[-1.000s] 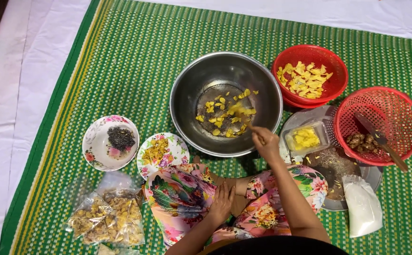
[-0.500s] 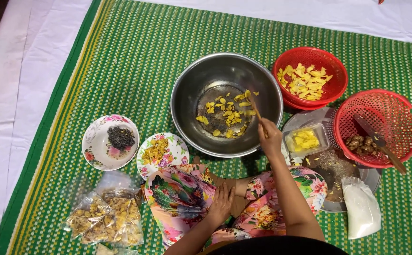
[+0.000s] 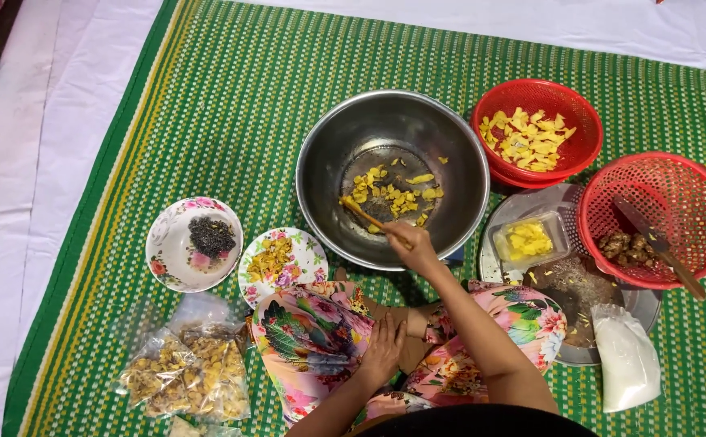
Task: The person sits on a mat and stirs yellow food pieces in a metal bowl using a wooden spoon. They then transfer the cooked pieces from the bowl onto a floral plate.
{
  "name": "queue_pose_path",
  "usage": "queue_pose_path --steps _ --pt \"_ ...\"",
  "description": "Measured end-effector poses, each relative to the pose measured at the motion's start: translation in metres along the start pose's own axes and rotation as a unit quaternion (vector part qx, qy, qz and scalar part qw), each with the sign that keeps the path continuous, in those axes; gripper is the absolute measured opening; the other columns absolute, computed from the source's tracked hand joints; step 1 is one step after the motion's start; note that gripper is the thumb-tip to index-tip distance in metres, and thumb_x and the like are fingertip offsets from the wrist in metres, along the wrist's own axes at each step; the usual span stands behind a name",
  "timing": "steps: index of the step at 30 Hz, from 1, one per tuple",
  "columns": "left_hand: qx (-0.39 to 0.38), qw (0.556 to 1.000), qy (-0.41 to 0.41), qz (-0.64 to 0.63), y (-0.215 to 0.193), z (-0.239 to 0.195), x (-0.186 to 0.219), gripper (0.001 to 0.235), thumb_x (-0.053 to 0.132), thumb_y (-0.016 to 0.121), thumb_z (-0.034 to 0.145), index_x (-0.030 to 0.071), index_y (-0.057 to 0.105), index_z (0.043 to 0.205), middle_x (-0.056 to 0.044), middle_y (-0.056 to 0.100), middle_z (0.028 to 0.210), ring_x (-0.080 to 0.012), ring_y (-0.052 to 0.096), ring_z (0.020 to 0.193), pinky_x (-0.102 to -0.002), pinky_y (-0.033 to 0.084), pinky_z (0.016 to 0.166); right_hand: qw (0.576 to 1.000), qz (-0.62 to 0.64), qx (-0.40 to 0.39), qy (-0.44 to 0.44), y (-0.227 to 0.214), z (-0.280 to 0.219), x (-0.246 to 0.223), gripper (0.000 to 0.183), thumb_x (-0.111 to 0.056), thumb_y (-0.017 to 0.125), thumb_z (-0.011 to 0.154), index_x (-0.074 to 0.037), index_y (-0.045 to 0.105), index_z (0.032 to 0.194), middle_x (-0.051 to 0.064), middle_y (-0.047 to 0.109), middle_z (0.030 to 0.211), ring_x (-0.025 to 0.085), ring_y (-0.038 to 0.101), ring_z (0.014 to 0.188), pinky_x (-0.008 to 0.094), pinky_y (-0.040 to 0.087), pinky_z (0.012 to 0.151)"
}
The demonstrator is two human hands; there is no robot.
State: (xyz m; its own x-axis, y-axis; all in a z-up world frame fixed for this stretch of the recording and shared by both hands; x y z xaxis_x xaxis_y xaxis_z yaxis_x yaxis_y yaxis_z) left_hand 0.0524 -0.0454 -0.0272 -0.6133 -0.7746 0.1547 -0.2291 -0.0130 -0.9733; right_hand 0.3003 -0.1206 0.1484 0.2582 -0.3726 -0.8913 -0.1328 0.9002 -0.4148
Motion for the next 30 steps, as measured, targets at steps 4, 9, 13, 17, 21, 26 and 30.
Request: queue_pose_path --steps 4,9,13,17,21,26,30 --pt "0.077 0.997 -0.004 0.004 -0.018 -0.004 0.000 0.083 0.007 0.058 0.077 -0.012 0.031 0.153 -0.050 0.033 0.146 -0.0607 0.041 0.130 -0.065 0.022 0.115 0.997 -0.048 0.062 0.006 -0.024 0.017 0.000 0.026 0.001 0.067 0.092 -0.007 0.077 0.115 0.013 0.080 0.109 0.011 0.064 0.056 0.016 0.050 0.042" --pt "0.034 0.999 0.011 0.018 -0.010 -0.002 0.000 0.094 0.003 0.057 0.072 -0.013 0.020 0.157 -0.053 0.026 0.149 -0.0642 0.034 0.134 -0.067 0.017 0.116 0.974 -0.144 0.175 -0.024 -0.063 0.025 0.014 0.022 0.008 0.069 0.087 0.003 0.077 0.107 0.019 0.078 0.106 0.012 0.059 0.049 0.018 0.046 0.038" --pt "0.102 0.994 0.013 0.049 -0.026 -0.007 0.002 0.085 0.009 0.056 0.076 -0.014 0.031 0.153 -0.051 0.035 0.144 -0.0615 0.043 0.129 -0.065 0.025 0.115 0.962 -0.181 0.203 -0.031 -0.070 0.021 0.009 0.030 0.002 0.072 0.088 -0.001 0.075 0.118 0.018 0.077 0.112 0.021 0.071 0.066 0.031 0.058 0.057" --pt "0.066 0.997 0.002 0.027 -0.017 -0.002 0.000 0.089 0.010 0.060 0.075 -0.014 0.026 0.155 -0.051 0.033 0.146 -0.0611 0.038 0.132 -0.065 0.021 0.115 0.983 -0.152 0.077 -0.060 -0.038 0.019 0.002 0.028 0.007 0.066 0.092 -0.003 0.074 0.117 0.016 0.076 0.118 0.014 0.068 0.063 0.018 0.064 0.056" --pt "0.069 0.998 -0.001 0.004 -0.015 -0.003 0.000 0.087 0.012 0.059 0.077 -0.013 0.027 0.154 -0.051 0.032 0.145 -0.0612 0.038 0.131 -0.065 0.021 0.114 0.980 -0.145 -0.005 -0.134 -0.009 -0.002 -0.011 0.026 0.006 0.068 0.087 0.001 0.076 0.112 0.019 0.076 0.116 0.020 0.077 0.069 0.017 0.067 0.055" --pt "0.042 0.998 0.004 -0.037 -0.020 -0.002 0.001 0.086 0.006 0.058 0.078 -0.015 0.024 0.154 -0.053 0.028 0.146 -0.0635 0.034 0.131 -0.066 0.019 0.114 0.970 -0.206 0.009 -0.125 -0.013 0.001 0.000 0.033 0.000 0.070 0.085 -0.001 0.074 0.118 0.018 0.074 0.120 0.026 0.077 0.078 0.028 0.065 0.068" --pt "0.076 0.997 0.000 -0.019 -0.022 -0.004 0.000 0.083 0.007 0.058 0.077 -0.013 0.030 0.152 -0.052 0.031 0.145 -0.0633 0.039 0.130 -0.066 0.022 0.114 0.974 -0.194 0.040 -0.113 -0.016 0.006 0.005 0.038 0.000 0.072 0.084 -0.004 0.074 0.122 0.019 0.073 0.122 0.029 0.077 0.086 0.031 0.066 0.075"
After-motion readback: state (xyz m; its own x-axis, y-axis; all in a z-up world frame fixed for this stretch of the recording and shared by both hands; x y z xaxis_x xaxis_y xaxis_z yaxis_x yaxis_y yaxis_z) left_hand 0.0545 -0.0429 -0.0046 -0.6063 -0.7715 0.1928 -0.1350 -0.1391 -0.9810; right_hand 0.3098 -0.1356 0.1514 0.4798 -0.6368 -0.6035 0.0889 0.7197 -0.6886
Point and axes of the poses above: each hand's wrist, its own z-axis towards the middle knuckle, its own y-axis out of the palm, x = y × z, the point moved 7 cm from there along z, towards the middle knuckle
